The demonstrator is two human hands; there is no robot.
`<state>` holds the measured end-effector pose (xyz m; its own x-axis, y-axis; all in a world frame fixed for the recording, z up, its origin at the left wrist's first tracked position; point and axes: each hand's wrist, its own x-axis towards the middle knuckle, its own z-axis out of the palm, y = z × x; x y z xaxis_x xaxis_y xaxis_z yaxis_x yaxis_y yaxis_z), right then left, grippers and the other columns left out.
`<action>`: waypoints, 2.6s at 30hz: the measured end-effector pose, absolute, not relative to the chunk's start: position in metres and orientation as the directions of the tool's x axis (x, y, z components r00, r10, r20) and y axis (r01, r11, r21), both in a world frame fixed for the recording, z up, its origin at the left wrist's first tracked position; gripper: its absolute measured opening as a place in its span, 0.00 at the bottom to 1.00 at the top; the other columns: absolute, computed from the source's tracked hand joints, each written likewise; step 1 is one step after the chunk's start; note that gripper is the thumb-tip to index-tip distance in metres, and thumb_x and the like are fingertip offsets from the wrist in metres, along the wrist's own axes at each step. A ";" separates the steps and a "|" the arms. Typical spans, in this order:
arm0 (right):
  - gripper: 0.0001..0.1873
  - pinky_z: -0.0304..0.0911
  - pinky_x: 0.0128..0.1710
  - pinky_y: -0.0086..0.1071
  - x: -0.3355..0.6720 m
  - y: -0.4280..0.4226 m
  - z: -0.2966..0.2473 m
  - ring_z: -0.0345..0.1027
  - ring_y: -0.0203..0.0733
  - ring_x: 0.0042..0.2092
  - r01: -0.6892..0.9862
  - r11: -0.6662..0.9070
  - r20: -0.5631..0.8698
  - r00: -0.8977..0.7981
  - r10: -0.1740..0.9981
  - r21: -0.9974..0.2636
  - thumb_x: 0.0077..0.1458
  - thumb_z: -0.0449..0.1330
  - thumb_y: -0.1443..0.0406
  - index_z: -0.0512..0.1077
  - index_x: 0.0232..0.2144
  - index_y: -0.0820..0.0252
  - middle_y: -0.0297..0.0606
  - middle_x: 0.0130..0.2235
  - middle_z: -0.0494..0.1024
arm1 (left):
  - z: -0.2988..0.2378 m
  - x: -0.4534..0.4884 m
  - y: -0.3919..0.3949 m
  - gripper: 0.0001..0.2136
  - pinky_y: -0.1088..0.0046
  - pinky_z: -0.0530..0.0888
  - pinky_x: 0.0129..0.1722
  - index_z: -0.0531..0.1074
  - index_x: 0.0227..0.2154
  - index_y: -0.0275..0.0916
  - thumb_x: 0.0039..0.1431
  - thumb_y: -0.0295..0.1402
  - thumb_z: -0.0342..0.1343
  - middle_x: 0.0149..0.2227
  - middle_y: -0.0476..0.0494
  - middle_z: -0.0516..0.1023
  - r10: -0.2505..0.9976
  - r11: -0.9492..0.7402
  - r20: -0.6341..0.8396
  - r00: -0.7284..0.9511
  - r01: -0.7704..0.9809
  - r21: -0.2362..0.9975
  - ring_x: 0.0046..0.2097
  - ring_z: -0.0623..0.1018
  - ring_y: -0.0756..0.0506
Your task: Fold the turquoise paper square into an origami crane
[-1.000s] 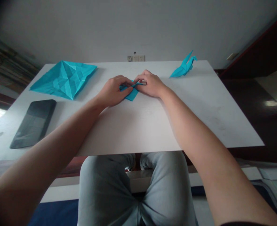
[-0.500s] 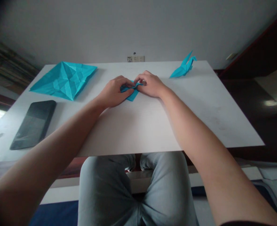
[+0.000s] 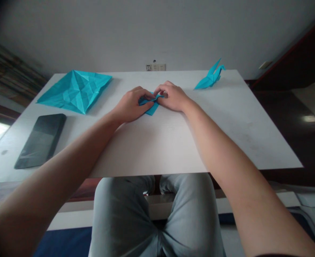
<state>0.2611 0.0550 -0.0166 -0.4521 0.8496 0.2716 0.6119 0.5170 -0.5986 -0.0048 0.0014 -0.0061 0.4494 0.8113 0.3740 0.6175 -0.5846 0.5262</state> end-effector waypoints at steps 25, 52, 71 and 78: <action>0.14 0.79 0.65 0.53 0.264 0.056 -0.016 0.81 0.57 0.56 0.610 0.534 0.260 -0.483 0.836 -0.585 0.68 0.77 0.60 0.92 0.54 0.52 0.45 0.58 0.84 | -0.012 -0.005 0.005 0.16 0.49 0.85 0.68 0.91 0.59 0.42 0.76 0.36 0.66 0.60 0.36 0.93 0.802 -0.597 0.378 0.462 0.616 0.513 0.62 0.91 0.32; 0.14 0.78 0.66 0.53 0.263 0.055 -0.017 0.80 0.55 0.53 0.621 0.529 0.265 -0.470 0.842 -0.579 0.68 0.76 0.61 0.92 0.54 0.52 0.43 0.56 0.86 | -0.010 -0.004 0.002 0.13 0.48 0.84 0.69 0.89 0.57 0.43 0.75 0.36 0.67 0.60 0.37 0.92 0.815 -0.580 0.371 0.446 0.622 0.527 0.62 0.90 0.31; 0.14 0.78 0.66 0.53 0.260 0.051 -0.013 0.80 0.57 0.55 0.637 0.503 0.252 -0.447 0.858 -0.584 0.67 0.78 0.58 0.92 0.53 0.50 0.43 0.55 0.85 | -0.006 -0.002 -0.002 0.12 0.50 0.85 0.69 0.88 0.55 0.44 0.73 0.36 0.67 0.60 0.36 0.92 0.826 -0.564 0.353 0.440 0.632 0.531 0.63 0.90 0.31; 0.14 0.77 0.65 0.52 0.259 0.051 -0.013 0.81 0.55 0.52 0.644 0.501 0.254 -0.442 0.860 -0.578 0.66 0.76 0.61 0.93 0.53 0.51 0.42 0.55 0.86 | -0.007 -0.002 -0.001 0.13 0.50 0.84 0.69 0.87 0.56 0.44 0.73 0.35 0.67 0.61 0.36 0.91 0.825 -0.565 0.350 0.444 0.632 0.531 0.63 0.90 0.32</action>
<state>0.2591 0.0510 -0.0134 -0.4420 0.8604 0.2538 0.6436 0.5012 -0.5784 -0.0022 -0.0011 -0.0065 0.4436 0.8249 0.3504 0.6315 -0.5651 0.5308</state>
